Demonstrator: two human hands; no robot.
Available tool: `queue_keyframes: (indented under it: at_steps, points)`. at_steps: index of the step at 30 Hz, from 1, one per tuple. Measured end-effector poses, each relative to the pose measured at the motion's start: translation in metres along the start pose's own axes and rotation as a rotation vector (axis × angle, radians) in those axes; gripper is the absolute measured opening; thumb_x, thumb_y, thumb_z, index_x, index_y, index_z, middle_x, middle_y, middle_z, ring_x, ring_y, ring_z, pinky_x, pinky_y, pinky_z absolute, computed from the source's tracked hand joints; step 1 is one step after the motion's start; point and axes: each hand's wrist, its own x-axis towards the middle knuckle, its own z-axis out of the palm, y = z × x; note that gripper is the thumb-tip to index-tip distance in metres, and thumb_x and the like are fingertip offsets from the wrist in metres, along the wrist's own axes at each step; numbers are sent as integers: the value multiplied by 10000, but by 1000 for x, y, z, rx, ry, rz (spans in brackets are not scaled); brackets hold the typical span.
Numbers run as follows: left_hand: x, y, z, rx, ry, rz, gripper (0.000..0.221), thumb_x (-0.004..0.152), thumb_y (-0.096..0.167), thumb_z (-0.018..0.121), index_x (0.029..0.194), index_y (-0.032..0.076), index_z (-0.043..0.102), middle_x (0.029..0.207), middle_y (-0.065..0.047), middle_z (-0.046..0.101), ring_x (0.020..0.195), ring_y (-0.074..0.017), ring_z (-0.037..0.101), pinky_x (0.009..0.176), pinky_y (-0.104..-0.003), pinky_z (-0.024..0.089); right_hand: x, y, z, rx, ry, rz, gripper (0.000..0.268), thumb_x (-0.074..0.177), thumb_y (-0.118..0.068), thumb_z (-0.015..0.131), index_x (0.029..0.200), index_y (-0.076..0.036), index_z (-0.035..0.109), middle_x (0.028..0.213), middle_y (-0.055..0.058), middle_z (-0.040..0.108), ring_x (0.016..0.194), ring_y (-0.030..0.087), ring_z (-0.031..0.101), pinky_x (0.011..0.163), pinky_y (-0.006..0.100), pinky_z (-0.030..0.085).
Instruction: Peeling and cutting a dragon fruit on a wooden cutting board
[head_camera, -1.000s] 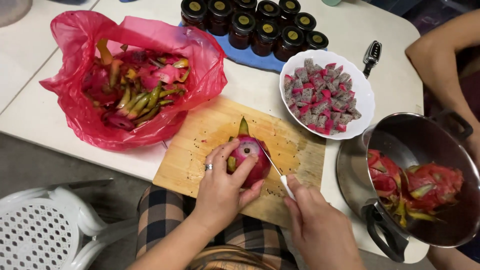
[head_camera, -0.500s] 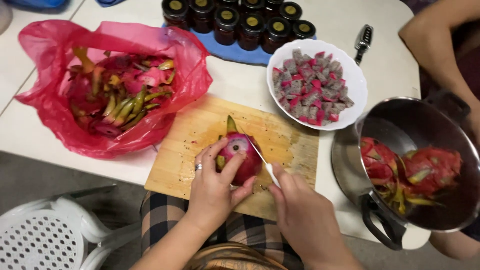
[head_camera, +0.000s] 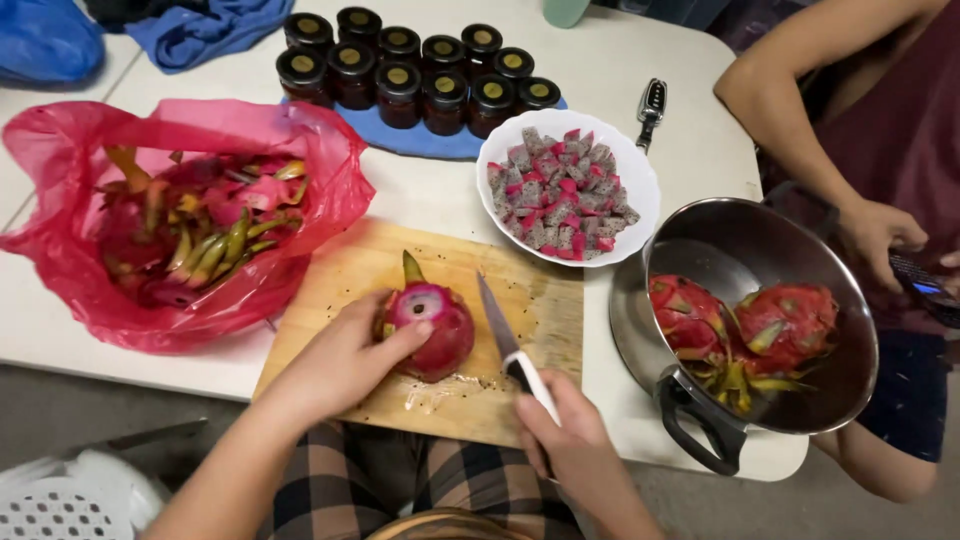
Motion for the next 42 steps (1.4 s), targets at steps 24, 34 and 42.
queue_keyframes:
  at_steps: [24,34,42]
  points:
    - [2,-28,42,-70,220,439,849,454,366,901,1190,114,562,1074,-120,560,1085,-357,469,1001,-471,350,48,10,1,80,-69,-409,230,921,-153,506,1099,-7,516,358,99,464,261,179,443,282,232,365]
    - [4,-8,44,-68,114,376,870,478,378,854,1147,91,377,1153,-72,553,1030,-184,622,899,-264,461,26,15,-21,210,-10,-454,138,867,-83,547,921,-63,421,1113,158,661,519,155,578,483,265,526]
    - [-1,-3,34,75,133,620,989,473,327,815,1347,184,375,1200,-144,557,1078,-337,521,939,-406,392,22,50,-47,78,79,-291,269,833,-128,631,1038,-96,458,557,-1,376,357,84,333,289,234,268]
